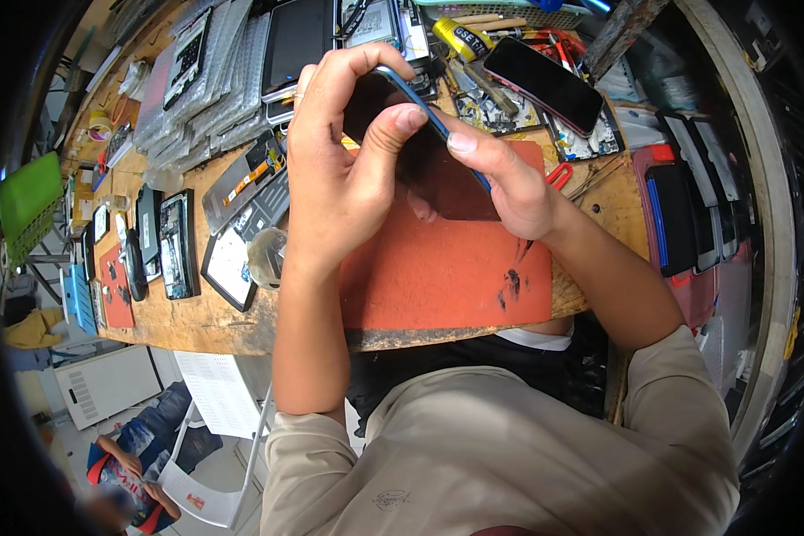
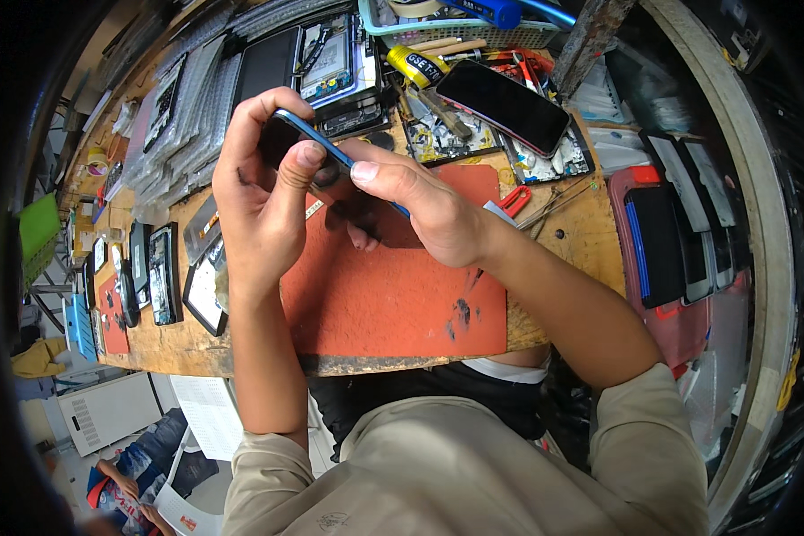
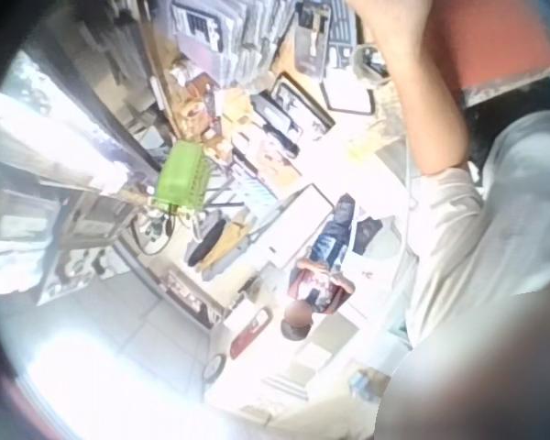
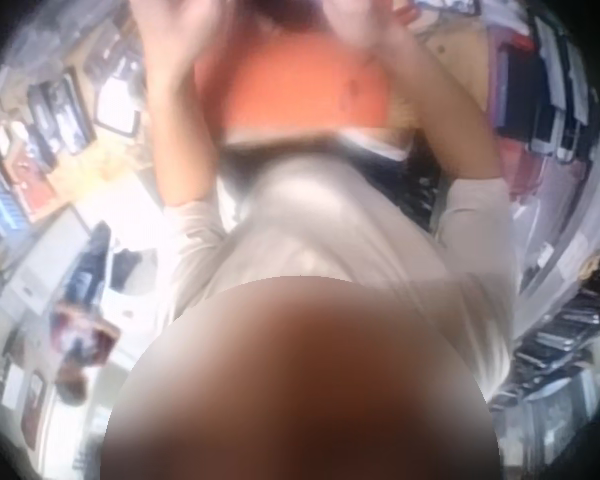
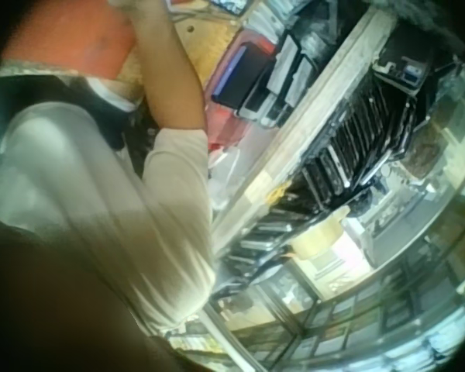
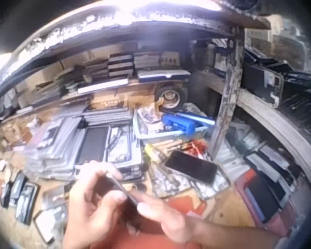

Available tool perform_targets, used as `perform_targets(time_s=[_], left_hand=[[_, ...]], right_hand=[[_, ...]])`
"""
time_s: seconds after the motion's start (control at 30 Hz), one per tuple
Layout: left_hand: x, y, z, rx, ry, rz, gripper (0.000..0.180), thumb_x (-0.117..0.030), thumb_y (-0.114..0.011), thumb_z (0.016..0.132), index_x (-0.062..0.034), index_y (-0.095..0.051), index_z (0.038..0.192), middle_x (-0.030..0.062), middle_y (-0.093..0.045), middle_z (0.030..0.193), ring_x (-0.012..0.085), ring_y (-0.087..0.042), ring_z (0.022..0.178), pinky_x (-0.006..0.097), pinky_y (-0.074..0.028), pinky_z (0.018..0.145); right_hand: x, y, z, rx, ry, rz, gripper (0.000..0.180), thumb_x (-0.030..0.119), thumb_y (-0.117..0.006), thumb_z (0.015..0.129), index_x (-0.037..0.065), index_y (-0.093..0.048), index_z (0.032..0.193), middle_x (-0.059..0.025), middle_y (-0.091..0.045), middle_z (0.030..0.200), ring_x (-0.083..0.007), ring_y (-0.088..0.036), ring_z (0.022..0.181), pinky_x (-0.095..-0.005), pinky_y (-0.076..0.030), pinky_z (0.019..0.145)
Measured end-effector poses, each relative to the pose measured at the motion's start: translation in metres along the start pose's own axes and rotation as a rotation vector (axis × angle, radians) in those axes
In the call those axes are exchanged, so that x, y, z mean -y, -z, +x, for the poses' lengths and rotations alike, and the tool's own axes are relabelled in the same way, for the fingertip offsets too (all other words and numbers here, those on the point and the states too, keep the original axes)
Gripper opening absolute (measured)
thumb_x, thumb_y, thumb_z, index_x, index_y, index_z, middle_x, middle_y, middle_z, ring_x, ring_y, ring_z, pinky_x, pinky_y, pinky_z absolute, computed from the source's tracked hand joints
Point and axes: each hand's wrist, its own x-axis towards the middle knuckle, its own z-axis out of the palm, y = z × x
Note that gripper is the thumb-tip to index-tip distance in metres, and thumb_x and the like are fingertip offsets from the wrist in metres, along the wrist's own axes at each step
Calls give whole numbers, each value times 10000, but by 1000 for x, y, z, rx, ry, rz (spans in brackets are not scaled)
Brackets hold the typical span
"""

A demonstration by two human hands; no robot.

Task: The person disassembles a smartphone, removes the battery and internal components, and uses tweezers to handle small connectors and ribbon cables. The person then reassembles the phone by placing the back cover and securing internal parts.

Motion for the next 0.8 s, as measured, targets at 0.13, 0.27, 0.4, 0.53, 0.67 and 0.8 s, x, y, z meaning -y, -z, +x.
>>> perform_targets(time_s=[0.13,0.27,0.4,0.53,0.67,0.8], left_hand=[[0,1,-1,7,3,-5,265,-126,-797,958,-34,-683,1179,56,-650,1052,212,-551,979,326,-472,924],[2,2,1,14,-7,-34,259,-135,-794,966,-34,-681,1177,52,-641,1054,201,-546,975,316,-467,916],[3,3,1,23,-5,-53,253,-149,-790,977,-29,-675,1169,54,-630,1054,188,-537,967,310,-463,909],[3,4,0,32,-10,-11,258,-174,-786,985,-24,-668,1160,56,-622,1043,194,-530,964,317,-459,900],[2,5,2,39,-69,35,266,-204,-784,983,-24,-667,1140,66,-629,1041,221,-530,964,340,-453,906],[0,7,3,63,-107,72,266,-214,-781,974,-23,-668,1122,75,-644,1034,247,-533,963,361,-453,916]], right_hand=[[0,-1,-2,-12,-14,-18,655,503,-405,1095,46,-497,1553,-82,-670,1107,-137,-629,911,-308,-513,805],[0,-3,-3,-36,-23,-18,683,506,-401,1091,42,-467,1588,-77,-674,1115,-133,-630,927,-307,-518,825],[-1,-3,-3,-16,-16,25,694,503,-398,1084,42,-455,1599,-70,-675,1129,-128,-633,943,-307,-522,836],[-1,-2,-3,-7,-16,25,690,490,-414,1069,41,-462,1590,-64,-665,1139,-128,-632,940,-306,-521,839],[-1,-1,-2,7,-4,18,664,470,-435,1056,37,-482,1557,-59,-644,1143,-138,-621,952,-319,-513,864],[-2,-2,0,14,6,14,646,463,-445,1054,29,-494,1531,-54,-623,1132,-144,-604,957,-329,-500,884]])
